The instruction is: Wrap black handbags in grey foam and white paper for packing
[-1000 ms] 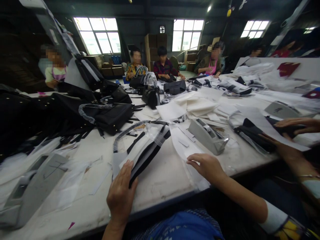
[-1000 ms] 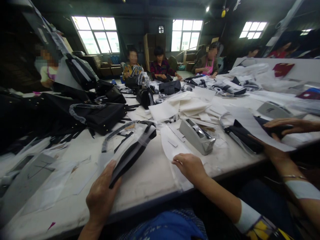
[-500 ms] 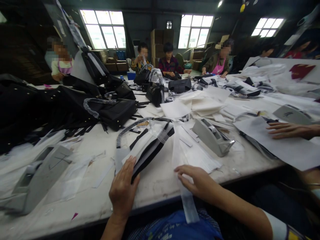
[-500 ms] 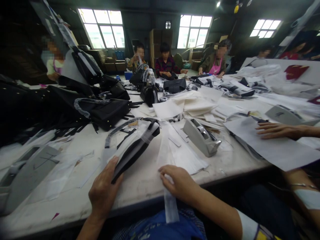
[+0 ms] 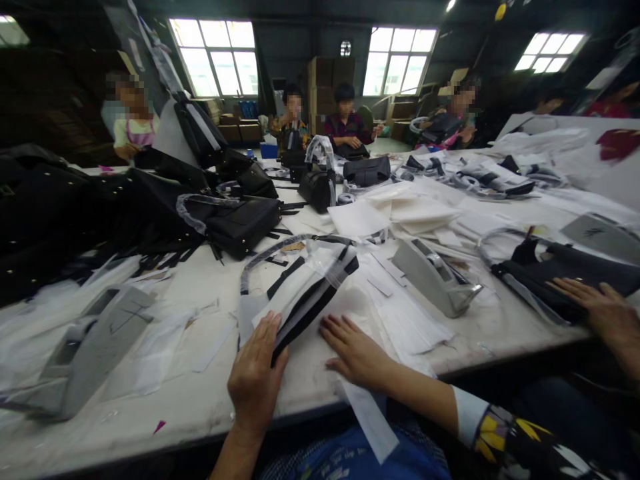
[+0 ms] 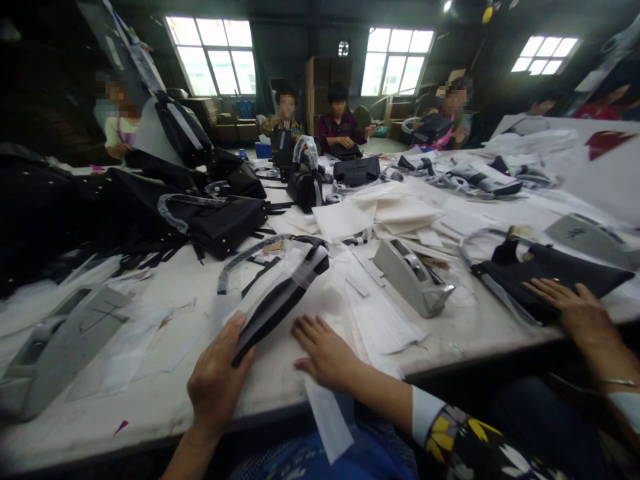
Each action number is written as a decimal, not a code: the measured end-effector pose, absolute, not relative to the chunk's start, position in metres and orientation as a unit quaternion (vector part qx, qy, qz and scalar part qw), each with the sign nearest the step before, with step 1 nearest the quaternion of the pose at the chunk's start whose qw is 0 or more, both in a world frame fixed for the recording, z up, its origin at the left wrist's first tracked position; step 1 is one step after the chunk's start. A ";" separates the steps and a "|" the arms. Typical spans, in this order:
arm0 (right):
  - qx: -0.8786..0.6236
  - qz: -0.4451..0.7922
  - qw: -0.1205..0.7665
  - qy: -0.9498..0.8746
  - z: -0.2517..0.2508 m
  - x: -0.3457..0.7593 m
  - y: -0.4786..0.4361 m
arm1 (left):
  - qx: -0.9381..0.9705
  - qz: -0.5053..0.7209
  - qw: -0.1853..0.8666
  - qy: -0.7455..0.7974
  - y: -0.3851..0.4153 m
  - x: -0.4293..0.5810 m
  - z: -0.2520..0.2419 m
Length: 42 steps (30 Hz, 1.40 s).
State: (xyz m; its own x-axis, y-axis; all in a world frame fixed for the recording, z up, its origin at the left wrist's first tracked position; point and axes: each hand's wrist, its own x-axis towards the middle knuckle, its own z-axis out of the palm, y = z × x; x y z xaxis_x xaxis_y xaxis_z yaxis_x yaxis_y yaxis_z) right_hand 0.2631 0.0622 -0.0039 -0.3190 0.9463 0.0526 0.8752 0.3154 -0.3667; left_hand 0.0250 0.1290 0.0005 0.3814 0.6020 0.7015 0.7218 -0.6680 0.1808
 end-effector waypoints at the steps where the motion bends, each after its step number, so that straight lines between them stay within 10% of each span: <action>1: -0.515 0.145 0.126 -0.835 -0.001 0.260 0.068 | -0.827 -0.388 0.079 -0.398 0.129 0.025 0.001; 6: -0.337 0.101 0.195 -0.915 0.008 0.259 0.085 | -0.825 -0.395 0.085 -0.395 0.131 0.026 0.003; 11: -0.624 -0.052 0.349 -0.697 0.007 0.304 0.083 | -0.824 -0.391 0.084 -0.401 0.133 0.025 0.000; 16: -0.790 -0.011 0.229 -0.568 0.013 0.342 0.100 | -0.823 -0.394 0.083 -0.401 0.135 0.026 -0.003; 24: -0.639 0.037 0.152 -0.753 -0.008 0.312 0.129 | -0.815 -0.393 0.084 -0.418 0.139 0.026 -0.003; 42: -0.693 0.012 0.155 -0.704 -0.011 0.350 0.142 | -0.803 -0.399 0.093 -0.433 0.142 0.027 -0.001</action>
State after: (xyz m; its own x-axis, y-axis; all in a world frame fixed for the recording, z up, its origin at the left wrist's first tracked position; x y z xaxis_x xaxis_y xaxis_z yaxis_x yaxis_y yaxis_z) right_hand 0.3497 0.1416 -0.0106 0.0086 0.9795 0.2011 0.9719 0.0392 -0.2322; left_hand 0.0271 0.1418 -0.0011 0.3073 0.6212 0.7209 0.7695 -0.6079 0.1958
